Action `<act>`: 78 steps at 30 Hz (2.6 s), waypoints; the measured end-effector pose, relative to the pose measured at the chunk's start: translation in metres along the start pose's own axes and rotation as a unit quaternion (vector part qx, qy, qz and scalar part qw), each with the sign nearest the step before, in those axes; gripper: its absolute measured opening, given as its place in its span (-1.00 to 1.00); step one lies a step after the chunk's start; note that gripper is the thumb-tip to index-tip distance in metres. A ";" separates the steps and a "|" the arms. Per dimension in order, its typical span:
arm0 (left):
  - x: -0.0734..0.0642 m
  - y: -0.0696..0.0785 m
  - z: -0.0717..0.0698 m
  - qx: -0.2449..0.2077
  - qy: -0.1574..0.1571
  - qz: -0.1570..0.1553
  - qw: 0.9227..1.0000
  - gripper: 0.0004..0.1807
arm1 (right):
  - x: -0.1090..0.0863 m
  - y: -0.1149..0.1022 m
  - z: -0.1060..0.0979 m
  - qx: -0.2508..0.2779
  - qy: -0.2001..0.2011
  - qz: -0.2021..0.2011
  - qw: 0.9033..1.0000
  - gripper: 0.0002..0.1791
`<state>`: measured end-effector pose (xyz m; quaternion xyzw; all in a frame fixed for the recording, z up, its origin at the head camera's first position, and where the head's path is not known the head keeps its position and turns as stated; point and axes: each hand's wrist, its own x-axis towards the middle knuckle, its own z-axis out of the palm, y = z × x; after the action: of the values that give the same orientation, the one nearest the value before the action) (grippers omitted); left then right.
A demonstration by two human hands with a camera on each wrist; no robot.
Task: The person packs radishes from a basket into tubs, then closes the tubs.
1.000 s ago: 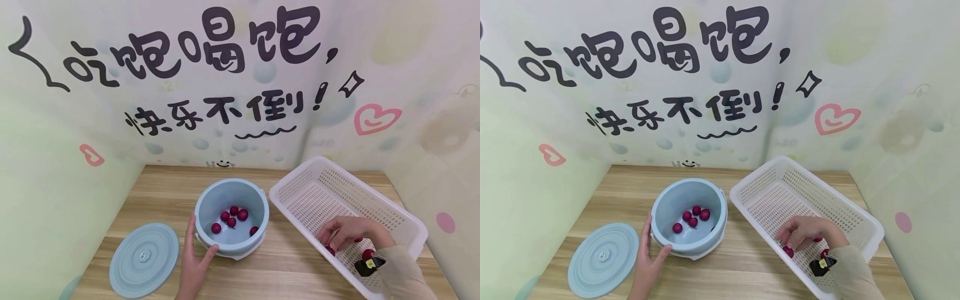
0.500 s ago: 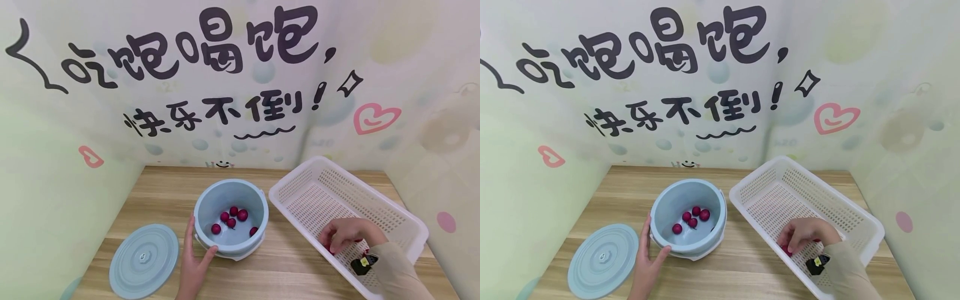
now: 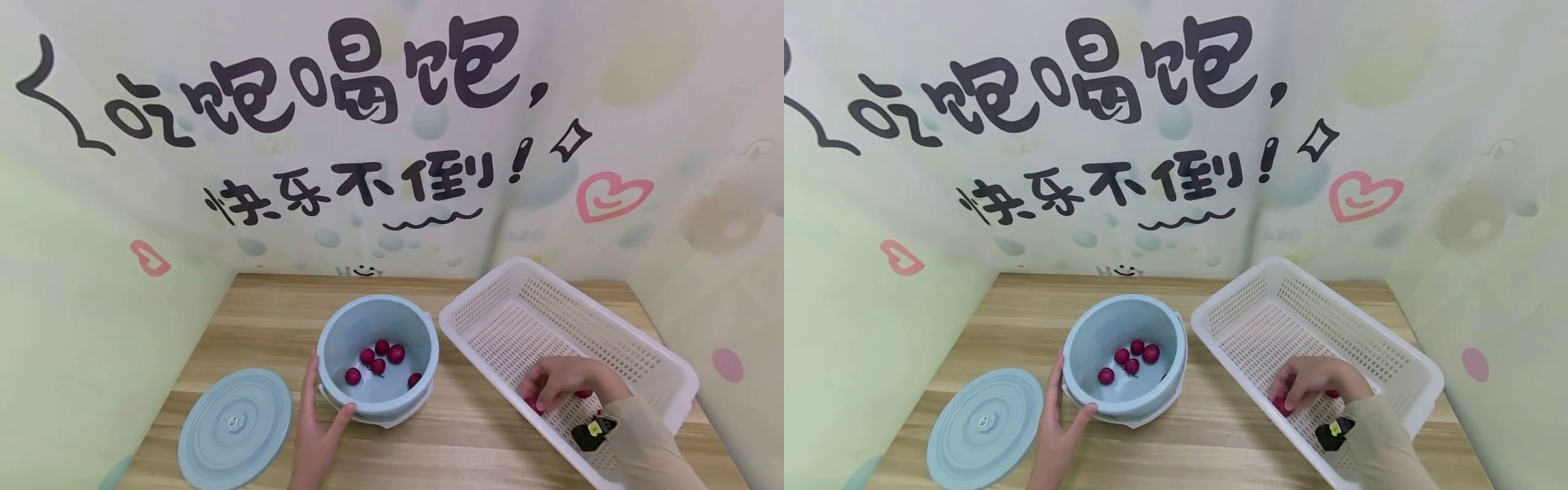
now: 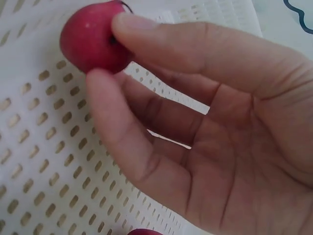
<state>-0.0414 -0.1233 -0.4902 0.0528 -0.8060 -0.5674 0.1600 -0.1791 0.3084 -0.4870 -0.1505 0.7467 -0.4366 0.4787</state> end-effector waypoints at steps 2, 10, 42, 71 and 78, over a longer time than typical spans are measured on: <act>0.000 0.001 0.000 0.002 -0.002 -0.005 1.000 0.02 | -0.001 0.000 -0.001 0.006 -0.006 -0.010 1.000 -0.69; 0.000 0.002 0.000 0.003 -0.002 -0.013 1.000 0.01 | -0.002 -0.004 -0.006 -0.009 -0.006 -0.067 0.998 -0.64; 0.000 -0.001 0.000 0.000 -0.005 -0.004 1.000 0.01 | -0.009 -0.059 -0.008 -0.064 0.108 -0.212 0.969 -0.66; 0.000 -0.002 0.000 -0.011 -0.001 0.003 1.000 0.03 | 0.028 -0.142 0.031 -0.108 0.134 -0.270 0.947 -0.62; 0.000 -0.001 -0.001 -0.011 -0.002 0.007 1.000 0.02 | 0.039 -0.152 0.039 -0.098 0.119 -0.282 0.947 -0.62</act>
<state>-0.0412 -0.1241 -0.4909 0.0440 -0.8002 -0.5754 0.1635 -0.1947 0.1769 -0.3949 -0.3481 0.7644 -0.4932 0.2266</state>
